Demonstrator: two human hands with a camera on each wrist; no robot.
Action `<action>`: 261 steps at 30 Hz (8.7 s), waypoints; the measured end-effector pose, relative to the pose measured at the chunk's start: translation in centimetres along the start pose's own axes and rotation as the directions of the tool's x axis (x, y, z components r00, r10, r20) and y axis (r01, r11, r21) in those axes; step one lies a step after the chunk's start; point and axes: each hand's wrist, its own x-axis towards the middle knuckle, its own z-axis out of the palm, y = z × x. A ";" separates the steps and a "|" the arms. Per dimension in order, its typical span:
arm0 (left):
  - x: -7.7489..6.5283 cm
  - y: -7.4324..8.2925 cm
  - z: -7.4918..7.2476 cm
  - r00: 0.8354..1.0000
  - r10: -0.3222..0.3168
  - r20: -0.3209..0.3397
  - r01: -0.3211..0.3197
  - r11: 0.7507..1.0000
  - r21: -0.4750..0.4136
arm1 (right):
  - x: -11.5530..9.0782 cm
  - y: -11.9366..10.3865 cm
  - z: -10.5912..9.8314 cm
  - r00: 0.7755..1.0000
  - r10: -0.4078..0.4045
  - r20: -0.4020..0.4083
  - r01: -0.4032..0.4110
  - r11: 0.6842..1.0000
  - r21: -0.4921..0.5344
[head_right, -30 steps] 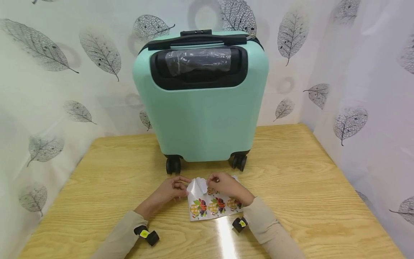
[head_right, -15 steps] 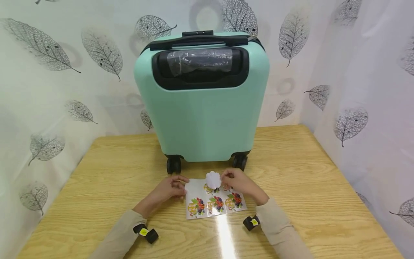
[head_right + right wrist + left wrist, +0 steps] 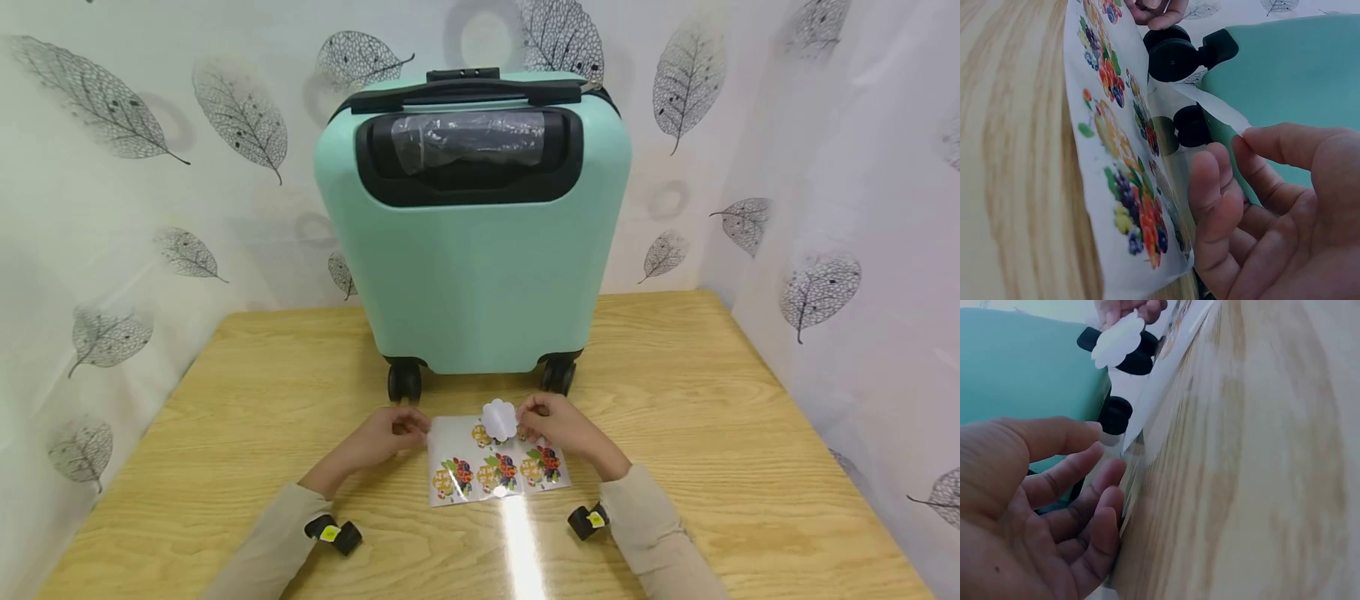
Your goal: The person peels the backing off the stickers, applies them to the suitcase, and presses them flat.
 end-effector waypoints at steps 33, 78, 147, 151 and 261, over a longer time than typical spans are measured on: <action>1.6 6.6 2.8 0.984 0.172 -0.038 -0.175 0.979 -0.101 | -0.5 -3.8 -0.2 0.998 0.053 -0.029 -0.053 0.999 0.005; 2.1 6.3 4.2 0.955 0.216 -0.205 -0.210 0.976 0.052 | 1.9 -4.8 3.1 0.999 0.042 0.004 -0.041 0.963 0.265; 2.5 5.6 2.2 0.981 0.027 -0.190 -0.094 0.930 -0.354 | 2.0 -3.8 2.1 0.987 0.027 -0.157 -0.008 0.993 0.121; 2.3 5.6 1.9 0.977 0.028 -0.213 -0.102 0.934 -0.344 | 2.3 -4.1 2.4 0.985 0.005 -0.173 0.015 0.994 0.109; 2.4 18.5 -9.7 0.617 0.330 -0.714 -0.252 0.943 0.218 | 7.6 -19.9 0.9 0.504 -0.678 -0.535 0.224 0.701 -0.677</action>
